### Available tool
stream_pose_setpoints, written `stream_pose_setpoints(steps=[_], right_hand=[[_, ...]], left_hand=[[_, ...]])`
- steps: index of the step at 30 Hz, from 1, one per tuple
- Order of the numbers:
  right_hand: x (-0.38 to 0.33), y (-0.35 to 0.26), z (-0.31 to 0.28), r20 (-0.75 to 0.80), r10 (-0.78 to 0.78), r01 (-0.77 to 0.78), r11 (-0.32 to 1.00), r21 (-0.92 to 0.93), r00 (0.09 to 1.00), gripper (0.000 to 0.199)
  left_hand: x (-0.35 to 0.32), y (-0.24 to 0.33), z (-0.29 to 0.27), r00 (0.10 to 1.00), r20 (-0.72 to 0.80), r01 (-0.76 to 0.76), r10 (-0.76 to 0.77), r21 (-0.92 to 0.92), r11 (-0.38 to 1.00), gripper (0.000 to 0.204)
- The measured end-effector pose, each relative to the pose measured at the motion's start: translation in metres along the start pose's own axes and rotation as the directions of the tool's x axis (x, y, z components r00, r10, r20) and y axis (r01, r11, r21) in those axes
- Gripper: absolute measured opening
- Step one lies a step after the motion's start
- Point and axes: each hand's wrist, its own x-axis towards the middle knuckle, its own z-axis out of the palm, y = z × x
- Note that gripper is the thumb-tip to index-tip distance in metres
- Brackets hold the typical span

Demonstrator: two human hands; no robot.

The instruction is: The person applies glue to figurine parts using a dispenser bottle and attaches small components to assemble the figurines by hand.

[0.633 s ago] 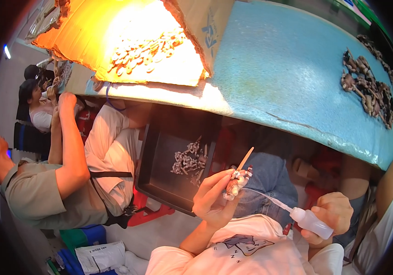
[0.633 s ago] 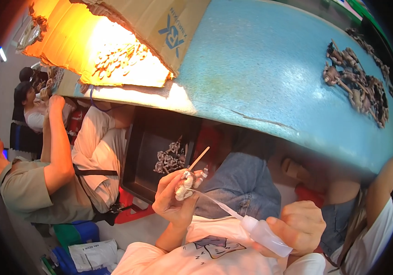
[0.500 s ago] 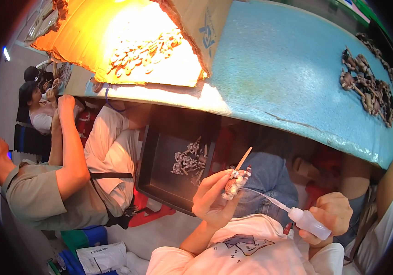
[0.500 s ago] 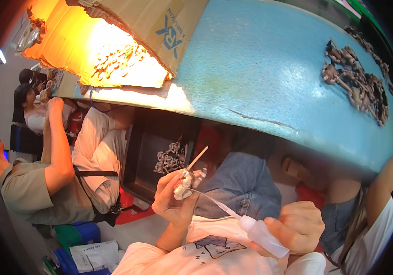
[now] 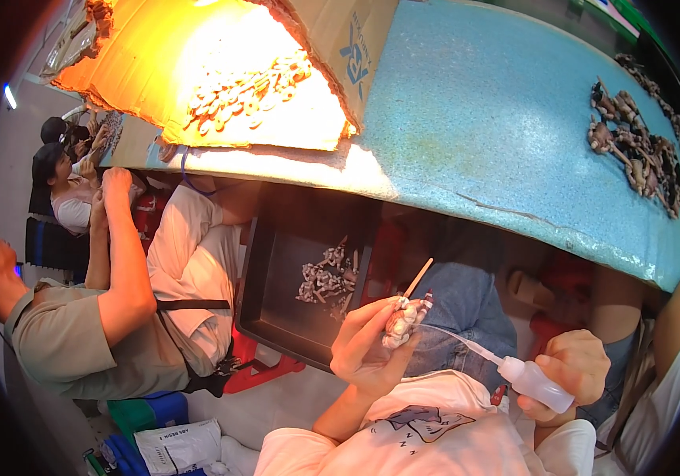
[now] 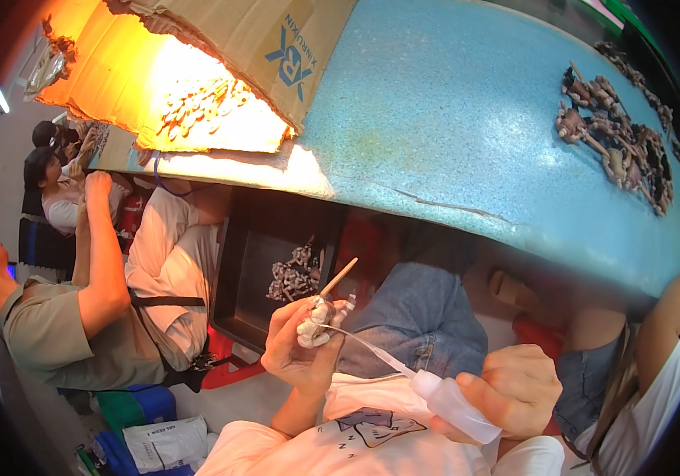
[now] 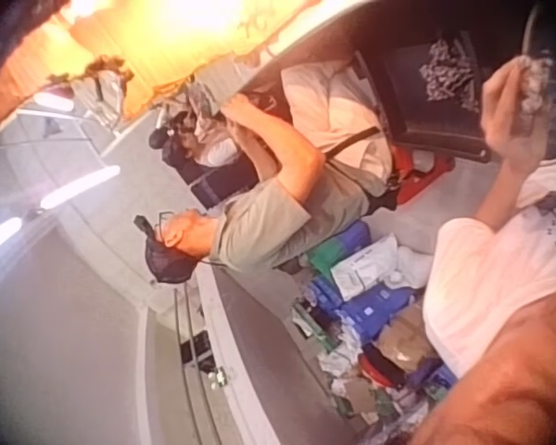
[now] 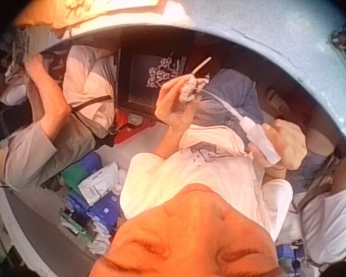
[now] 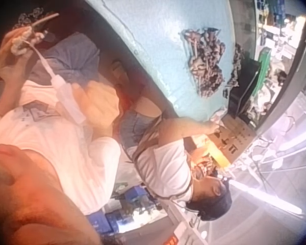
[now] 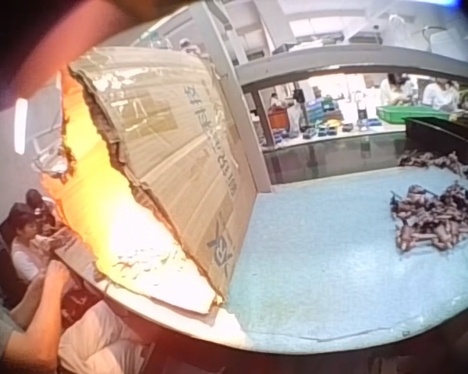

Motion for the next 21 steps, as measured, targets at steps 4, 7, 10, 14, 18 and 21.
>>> stream_pose_setpoints(steps=[4, 7, 10, 14, 18, 21], right_hand=[[0.0011, 0.003, -0.0051, 0.003, -0.02, 0.02, 0.999, 0.051, 1.0, 0.039], [0.0009, 0.0046, -0.0053, -0.014, -0.046, 0.047, 0.996, 0.073, 0.999, 0.041], [0.0016, 0.0046, -0.0036, 0.001, -0.062, 0.062, 0.996, 0.068, 0.998, 0.042], [-0.0022, 0.0009, -0.0021, 0.035, -0.003, 0.003, 1.0, 0.0, 0.999, 0.041], [-0.0017, -0.0041, -0.0028, 0.038, 0.054, -0.051, 0.996, -0.072, 0.998, 0.04], [0.0, -0.0034, -0.0025, 0.032, 0.023, -0.021, 0.998, -0.062, 0.999, 0.039]], left_hand=[[-0.001, 0.0011, -0.0018, 1.0, 0.007, 0.011, -0.012, 0.024, 1.0, 0.043], [0.0, 0.0015, -0.0016, 1.0, 0.015, 0.001, -0.001, 0.005, 1.0, 0.044], [0.0005, 0.0015, -0.0024, 1.0, 0.027, -0.014, 0.014, -0.013, 1.0, 0.044], [0.0008, 0.0034, -0.003, 1.0, 0.027, -0.005, 0.005, -0.014, 1.0, 0.043], [0.0016, 0.0047, -0.0021, 1.0, 0.029, 0.008, -0.007, -0.026, 1.0, 0.043], [0.0001, 0.0037, -0.0027, 1.0, 0.024, 0.019, -0.019, -0.019, 1.0, 0.043]])
